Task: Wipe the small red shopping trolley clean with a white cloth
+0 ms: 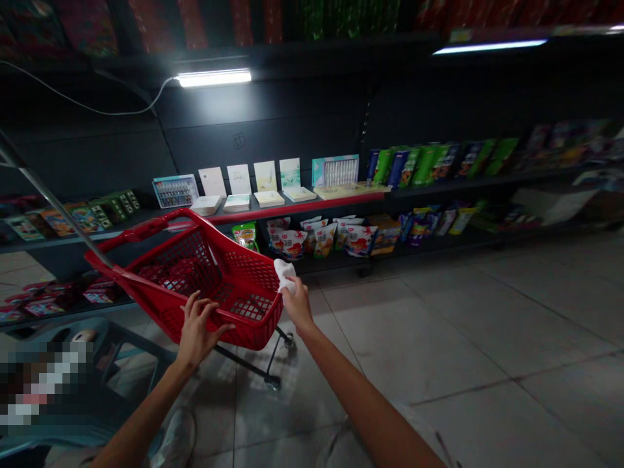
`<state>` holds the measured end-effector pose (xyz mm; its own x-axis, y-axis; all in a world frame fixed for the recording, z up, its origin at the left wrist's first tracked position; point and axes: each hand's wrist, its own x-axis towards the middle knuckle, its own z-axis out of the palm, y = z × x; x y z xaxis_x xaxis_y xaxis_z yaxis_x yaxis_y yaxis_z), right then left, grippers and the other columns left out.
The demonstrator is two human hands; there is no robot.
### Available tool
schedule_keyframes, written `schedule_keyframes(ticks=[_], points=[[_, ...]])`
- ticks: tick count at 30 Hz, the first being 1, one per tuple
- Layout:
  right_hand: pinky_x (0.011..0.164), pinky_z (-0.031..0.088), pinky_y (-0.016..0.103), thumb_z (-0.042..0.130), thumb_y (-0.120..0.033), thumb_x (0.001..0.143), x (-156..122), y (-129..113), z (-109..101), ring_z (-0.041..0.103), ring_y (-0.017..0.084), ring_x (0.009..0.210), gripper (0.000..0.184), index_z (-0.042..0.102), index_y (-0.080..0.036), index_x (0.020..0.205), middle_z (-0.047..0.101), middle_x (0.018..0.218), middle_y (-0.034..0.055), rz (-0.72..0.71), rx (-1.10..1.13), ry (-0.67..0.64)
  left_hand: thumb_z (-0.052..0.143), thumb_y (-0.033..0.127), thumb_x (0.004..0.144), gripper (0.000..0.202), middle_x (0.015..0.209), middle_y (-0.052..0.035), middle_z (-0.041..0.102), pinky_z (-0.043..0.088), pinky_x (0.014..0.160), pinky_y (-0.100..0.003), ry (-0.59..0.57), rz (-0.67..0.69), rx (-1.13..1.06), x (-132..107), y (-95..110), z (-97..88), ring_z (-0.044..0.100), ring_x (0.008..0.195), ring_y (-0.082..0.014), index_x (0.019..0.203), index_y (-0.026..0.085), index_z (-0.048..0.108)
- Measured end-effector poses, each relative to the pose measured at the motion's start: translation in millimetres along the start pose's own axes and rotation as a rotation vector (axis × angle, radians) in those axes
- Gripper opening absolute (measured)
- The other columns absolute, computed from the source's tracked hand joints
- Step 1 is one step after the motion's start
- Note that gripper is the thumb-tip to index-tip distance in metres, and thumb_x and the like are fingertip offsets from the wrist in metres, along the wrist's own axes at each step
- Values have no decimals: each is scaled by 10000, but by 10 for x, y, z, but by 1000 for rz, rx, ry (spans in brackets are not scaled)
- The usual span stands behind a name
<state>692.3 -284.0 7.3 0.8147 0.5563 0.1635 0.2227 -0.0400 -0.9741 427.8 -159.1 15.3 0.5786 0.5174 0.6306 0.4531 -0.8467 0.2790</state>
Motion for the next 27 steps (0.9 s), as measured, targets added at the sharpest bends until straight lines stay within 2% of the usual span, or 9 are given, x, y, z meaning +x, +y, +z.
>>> schedule_keyframes(ticks=[2,4,7,9,12,14,19,23,27], points=[[1081,478,414,544,-343,845,119,11,-7,608,254,1137,464,685,-204,1264,602,1238,113,-43,-123,13,789,431,826,399,1262,-123,613,314,1209,-677,-22,15,-18,-33,-24,-45,342,1515,-373,1157,258,649],[1164,406,451,514,-334,898,193,-3,-29,563,276,1233,445,703,-189,1273,572,1304,136,-171,-234,-7,773,444,841,398,1272,-127,609,311,1206,-688,-57,26,-27,-76,-57,-120,331,1525,-371,1166,254,643],[1185,372,483,447,-259,961,226,-44,-77,506,293,1290,430,711,-186,1292,564,1378,148,-420,-434,-77,727,479,873,385,1279,-130,607,298,1210,-701,-99,42,-63,-148,-115,-273,301,1544,-378,1170,247,651],[1164,397,465,427,-198,964,221,-72,-100,504,283,1274,439,713,-209,1297,572,1401,127,-510,-516,-108,634,468,937,320,1277,-127,611,300,1225,-677,-122,49,-112,-195,-154,-380,278,1561,-361,1167,247,665],[1156,420,445,437,-163,946,208,-111,-104,525,268,1253,435,727,-215,1267,590,1388,112,-549,-544,-151,493,412,1007,288,1252,-123,625,296,1248,-639,-146,52,-185,-255,-205,-513,236,1585,-332,1139,241,684],[1166,420,449,448,-150,930,188,-142,-89,536,262,1266,433,728,-207,1256,595,1385,113,-577,-524,-202,475,397,1013,283,1210,-122,639,308,1251,-617,-141,39,-216,-281,-232,-572,222,1592,-328,1087,233,694],[1184,417,451,467,-107,896,77,-233,-40,528,241,1337,466,717,-238,1266,563,1472,80,-730,-444,-356,522,350,996,230,1016,-94,669,363,1242,-552,-112,-12,-255,-284,-298,-654,335,1553,-311,872,229,673],[1187,422,438,479,-152,908,34,-276,1,536,242,1350,424,718,-238,1247,569,1456,90,-705,-442,-381,565,281,937,174,897,-70,665,406,1218,-528,-92,-9,-277,-223,-359,-705,425,1502,-300,779,231,618],[1196,415,437,523,-203,896,60,-274,48,543,253,1356,399,705,-212,1251,549,1443,126,-652,-412,-397,497,159,839,186,834,-38,679,342,1267,-514,-126,19,-284,-123,-390,-754,542,1400,-255,692,243,572]])
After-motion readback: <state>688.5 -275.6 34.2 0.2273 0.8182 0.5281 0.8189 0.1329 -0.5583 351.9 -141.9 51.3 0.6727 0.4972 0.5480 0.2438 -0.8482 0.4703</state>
